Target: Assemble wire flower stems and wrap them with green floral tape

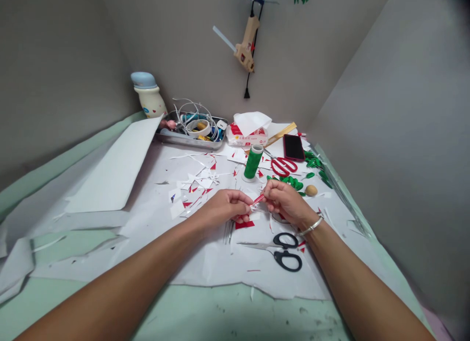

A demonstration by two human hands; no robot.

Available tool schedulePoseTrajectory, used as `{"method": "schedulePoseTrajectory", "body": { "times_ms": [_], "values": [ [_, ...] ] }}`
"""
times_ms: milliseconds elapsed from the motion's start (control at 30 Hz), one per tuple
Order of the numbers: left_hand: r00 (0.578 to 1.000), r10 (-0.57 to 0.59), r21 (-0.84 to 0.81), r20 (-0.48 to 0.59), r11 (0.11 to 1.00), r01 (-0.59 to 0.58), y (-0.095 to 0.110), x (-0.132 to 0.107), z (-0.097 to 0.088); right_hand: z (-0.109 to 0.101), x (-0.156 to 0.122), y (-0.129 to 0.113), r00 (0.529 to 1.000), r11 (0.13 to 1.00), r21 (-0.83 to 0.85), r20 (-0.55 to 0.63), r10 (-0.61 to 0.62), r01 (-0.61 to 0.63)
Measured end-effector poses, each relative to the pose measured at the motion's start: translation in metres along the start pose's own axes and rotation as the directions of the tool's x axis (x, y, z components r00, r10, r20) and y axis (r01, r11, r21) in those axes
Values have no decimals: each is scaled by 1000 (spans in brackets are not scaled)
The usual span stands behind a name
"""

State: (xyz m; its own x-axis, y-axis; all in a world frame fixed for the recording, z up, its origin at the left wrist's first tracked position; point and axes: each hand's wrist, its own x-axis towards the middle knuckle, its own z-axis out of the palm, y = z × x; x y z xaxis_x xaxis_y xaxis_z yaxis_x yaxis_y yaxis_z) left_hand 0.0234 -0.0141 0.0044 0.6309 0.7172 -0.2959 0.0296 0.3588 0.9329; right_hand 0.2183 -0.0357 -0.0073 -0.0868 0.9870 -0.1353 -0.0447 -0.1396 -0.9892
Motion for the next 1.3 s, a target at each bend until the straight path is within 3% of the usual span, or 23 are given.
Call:
{"method": "schedulePoseTrajectory", "body": {
  "times_ms": [267,800,1300],
  "values": [
    [999,-8,59,-40,998,11,-2,2,-1,-1,0,5,999,996,-86,-32,-6,3],
    [994,44,145,-102,989,-29,-3,4,-1,2,-1,5,992,985,-119,-19,-127,123],
    [992,109,176,-64,980,-96,0,1,-2,-1,1,8,986,985,-89,-68,-152,146]
  ]
}}
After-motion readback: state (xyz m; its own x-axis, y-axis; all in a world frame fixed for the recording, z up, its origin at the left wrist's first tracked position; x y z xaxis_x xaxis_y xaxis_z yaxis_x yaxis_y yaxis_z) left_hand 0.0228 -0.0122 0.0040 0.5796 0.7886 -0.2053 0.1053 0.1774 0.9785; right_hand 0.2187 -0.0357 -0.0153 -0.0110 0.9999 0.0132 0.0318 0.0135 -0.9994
